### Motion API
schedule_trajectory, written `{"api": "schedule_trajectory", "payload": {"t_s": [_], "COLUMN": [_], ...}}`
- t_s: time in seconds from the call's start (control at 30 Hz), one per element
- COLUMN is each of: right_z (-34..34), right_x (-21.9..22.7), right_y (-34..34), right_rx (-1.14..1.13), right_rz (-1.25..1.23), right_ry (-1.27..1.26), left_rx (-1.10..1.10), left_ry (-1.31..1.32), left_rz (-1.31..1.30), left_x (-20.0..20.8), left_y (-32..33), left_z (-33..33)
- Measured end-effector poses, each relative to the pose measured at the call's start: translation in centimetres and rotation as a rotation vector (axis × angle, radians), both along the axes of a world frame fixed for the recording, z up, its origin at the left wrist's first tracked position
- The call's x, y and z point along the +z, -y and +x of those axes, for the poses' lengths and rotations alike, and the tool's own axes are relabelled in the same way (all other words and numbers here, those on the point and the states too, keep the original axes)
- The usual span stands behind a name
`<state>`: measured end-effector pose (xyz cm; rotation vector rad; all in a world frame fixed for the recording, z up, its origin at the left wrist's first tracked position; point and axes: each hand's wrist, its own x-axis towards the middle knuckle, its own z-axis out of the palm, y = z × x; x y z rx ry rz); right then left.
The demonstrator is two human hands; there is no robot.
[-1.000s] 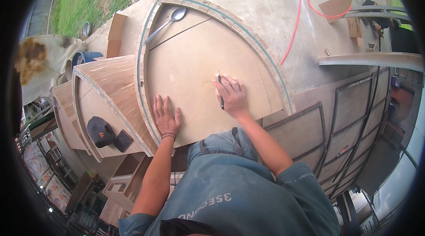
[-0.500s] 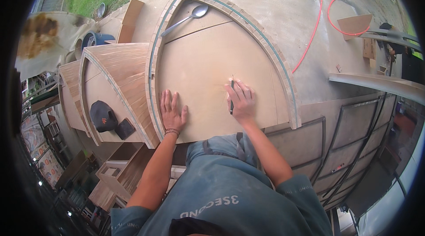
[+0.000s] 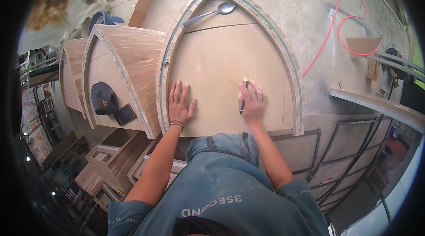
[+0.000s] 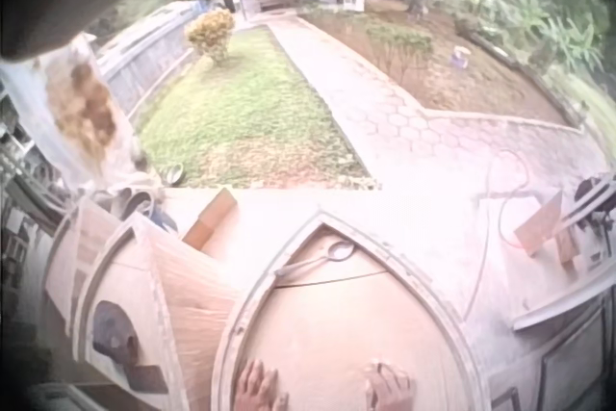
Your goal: The person marks a curved line on a piece of plywood using a pencil and a flexible template. They then use an electric sander to smooth the edges of the plywood. Finally, they manually sand the edges with a sanding block and fit the piece into a curved wooden frame.
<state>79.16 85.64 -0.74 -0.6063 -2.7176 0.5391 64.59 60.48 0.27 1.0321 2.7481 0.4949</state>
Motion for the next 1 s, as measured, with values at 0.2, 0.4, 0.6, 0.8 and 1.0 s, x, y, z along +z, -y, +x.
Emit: {"api": "schedule_trajectory", "payload": {"t_s": [0.2, 0.4, 0.6, 0.8, 1.0], "right_z": [-0.06, 0.04, -0.07, 0.18, 0.54], "right_x": [0.01, 0.09, 0.19, 0.29, 0.08], "right_y": [0.14, 0.24, 0.31, 0.19, 0.30], "right_rx": [0.002, 0.000, -0.011, -0.015, -0.030], "right_rz": [0.020, 0.036, 0.040, 0.027, 0.031], "right_ry": [-0.010, -0.012, -0.038, -0.075, -0.094], "left_rx": [0.003, 0.004, -0.002, -0.008, -0.012], "left_ry": [0.006, -0.009, -0.027, -0.060, -0.077], "left_rz": [0.019, 0.020, 0.063, 0.050, 0.071], "left_x": [0.19, 0.12, 0.06, -0.12, -0.10], "left_y": [0.06, 0.12, 0.12, 0.03, -0.04], "left_z": [-0.08, -0.12, -0.02, 0.23, 0.52]}}
